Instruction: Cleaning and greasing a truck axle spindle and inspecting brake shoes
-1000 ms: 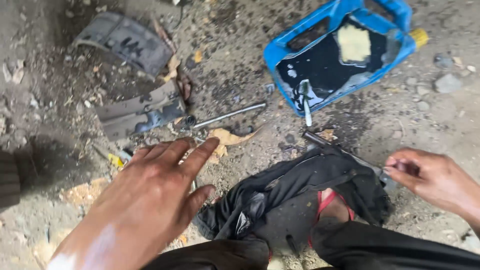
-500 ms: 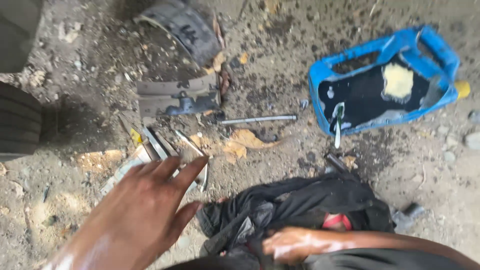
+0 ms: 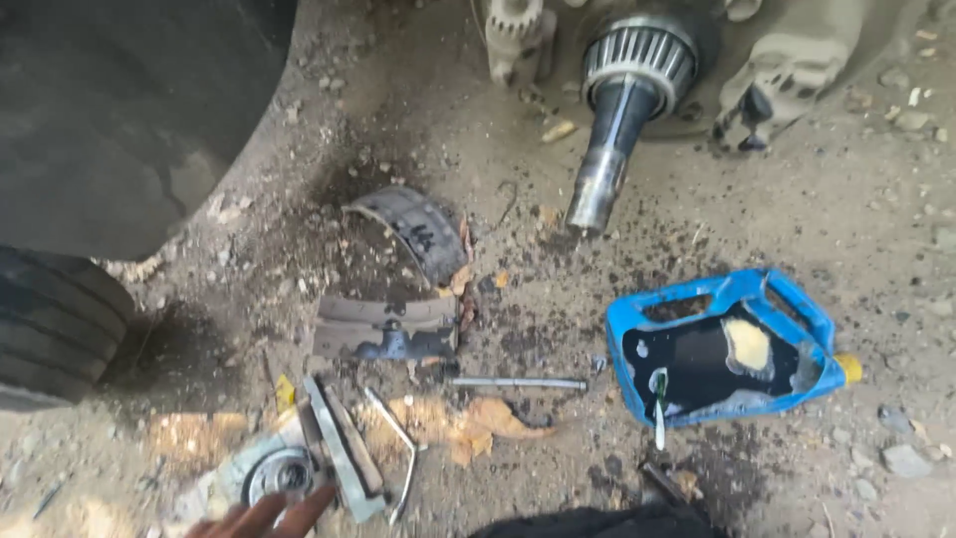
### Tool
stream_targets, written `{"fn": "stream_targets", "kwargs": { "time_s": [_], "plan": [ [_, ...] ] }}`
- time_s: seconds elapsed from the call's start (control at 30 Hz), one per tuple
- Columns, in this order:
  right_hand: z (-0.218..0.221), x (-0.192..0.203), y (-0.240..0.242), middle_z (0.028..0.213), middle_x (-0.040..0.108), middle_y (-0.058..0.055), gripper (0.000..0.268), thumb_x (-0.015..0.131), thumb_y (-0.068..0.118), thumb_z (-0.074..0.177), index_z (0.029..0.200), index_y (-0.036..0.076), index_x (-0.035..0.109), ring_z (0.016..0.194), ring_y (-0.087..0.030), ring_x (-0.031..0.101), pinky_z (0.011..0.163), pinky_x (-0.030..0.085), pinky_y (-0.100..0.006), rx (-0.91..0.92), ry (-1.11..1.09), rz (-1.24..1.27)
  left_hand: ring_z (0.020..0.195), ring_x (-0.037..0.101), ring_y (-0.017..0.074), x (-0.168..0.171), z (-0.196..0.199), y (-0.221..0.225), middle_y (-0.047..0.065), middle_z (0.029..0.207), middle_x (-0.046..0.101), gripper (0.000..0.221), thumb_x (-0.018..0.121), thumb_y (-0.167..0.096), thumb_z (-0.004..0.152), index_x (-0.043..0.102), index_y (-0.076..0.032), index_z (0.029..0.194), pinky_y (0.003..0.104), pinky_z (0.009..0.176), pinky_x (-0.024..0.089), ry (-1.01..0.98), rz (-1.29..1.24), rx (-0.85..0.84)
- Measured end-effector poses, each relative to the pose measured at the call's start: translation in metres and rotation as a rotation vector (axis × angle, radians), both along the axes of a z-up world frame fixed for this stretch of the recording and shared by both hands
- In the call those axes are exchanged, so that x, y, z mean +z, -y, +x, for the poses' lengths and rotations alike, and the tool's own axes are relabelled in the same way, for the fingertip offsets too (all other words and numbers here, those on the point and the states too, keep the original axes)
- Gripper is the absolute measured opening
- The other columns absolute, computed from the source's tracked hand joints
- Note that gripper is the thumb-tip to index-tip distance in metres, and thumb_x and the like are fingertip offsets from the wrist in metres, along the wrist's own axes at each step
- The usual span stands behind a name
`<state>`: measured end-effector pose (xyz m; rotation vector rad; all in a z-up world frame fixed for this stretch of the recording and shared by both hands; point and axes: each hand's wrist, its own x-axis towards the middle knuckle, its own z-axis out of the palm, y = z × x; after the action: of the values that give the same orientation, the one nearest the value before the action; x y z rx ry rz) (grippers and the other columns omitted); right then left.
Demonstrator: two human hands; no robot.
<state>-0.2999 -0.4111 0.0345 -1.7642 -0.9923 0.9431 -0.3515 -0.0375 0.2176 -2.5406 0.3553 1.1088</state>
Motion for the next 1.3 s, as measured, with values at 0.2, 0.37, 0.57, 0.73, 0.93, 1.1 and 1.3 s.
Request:
{"fn": "stream_targets", "kwargs": {
  "time_s": [0.2,0.37,0.57,0.73,0.93,1.1,1.3],
  "plan": [
    [-0.047,0.073,0.11,0.075,0.064,0.002,0.014,0.066,0.008,0.07,0.082,0.015,0.064,0.06,-0.013,0.056,0.056,0.048,-0.029,-0.065,-0.29,0.015,0.118,0.066,0.0273,0.121,0.065,0.128,0.002,0.132,0.063,0.071,0.065,-0.053,0.096,0.035,-0.028,0.155,0.051,0.109,0.051,-0.101,-0.192,0.091],
    [-0.053,0.098,0.222,0.099,0.078,-0.007,0.079,0.062,-0.021,0.067,0.14,0.011,0.061,0.094,-0.019,0.074,0.088,0.057,-0.034,-0.544,-0.604,0.064,0.107,0.064,0.0402,0.086,0.105,0.179,0.017,0.111,0.072,0.06,0.074,-0.036,0.082,0.06,-0.011,0.135,0.052,0.087,0.049,0.24,-0.592,-0.328],
    [0.008,0.197,0.251,0.103,0.076,0.005,0.039,0.06,0.027,0.083,0.12,0.021,0.069,0.096,-0.01,0.073,0.086,0.057,-0.03,-0.461,-0.265,-0.273,0.086,0.069,0.0433,0.058,0.131,0.246,0.02,0.091,0.073,0.021,0.062,-0.016,0.087,0.07,-0.006,0.104,0.055,0.076,0.055,0.045,-0.631,-0.489],
    [0.065,0.273,0.25,0.102,0.076,0.001,0.031,0.06,0.039,0.093,0.106,0.016,0.076,0.091,-0.012,0.072,0.08,0.059,-0.035,-0.401,-0.187,-0.216,0.12,0.057,0.0438,0.108,0.135,0.276,0.027,0.127,0.062,0.062,0.069,-0.025,0.096,0.047,-0.002,0.149,0.063,0.109,0.036,-0.259,-0.514,-0.432],
    [0.124,0.264,0.251,0.13,0.064,-0.024,0.023,0.063,0.015,0.103,0.122,0.005,0.07,0.131,-0.041,0.049,0.113,0.033,-0.069,-0.357,-0.325,0.843,0.125,0.054,0.0413,0.105,0.135,0.267,0.019,0.134,0.058,0.064,0.071,-0.035,0.094,0.048,-0.015,0.15,0.059,0.107,0.038,-0.179,-0.54,-0.347],
    [0.163,0.035,0.388,0.131,0.059,-0.027,0.027,0.035,0.014,0.111,0.13,-0.001,0.048,0.119,-0.04,0.058,0.107,0.045,-0.058,-1.451,-0.445,0.397,0.127,0.052,0.0404,0.104,0.127,0.233,0.019,0.134,0.058,0.059,0.072,-0.024,0.097,0.047,-0.01,0.149,0.06,0.108,0.041,-0.207,-0.405,-0.247],
    [0.122,0.059,0.407,0.111,0.075,-0.029,0.037,0.048,0.036,0.112,0.122,0.003,0.06,0.098,-0.053,0.071,0.078,0.058,-0.061,-1.525,0.645,-0.999,0.11,0.062,0.0428,0.047,0.123,0.199,0.019,0.117,0.064,0.037,0.045,-0.021,0.105,0.051,-0.019,0.141,0.061,0.094,0.045,-0.149,-0.502,-0.306]
  ]
}}
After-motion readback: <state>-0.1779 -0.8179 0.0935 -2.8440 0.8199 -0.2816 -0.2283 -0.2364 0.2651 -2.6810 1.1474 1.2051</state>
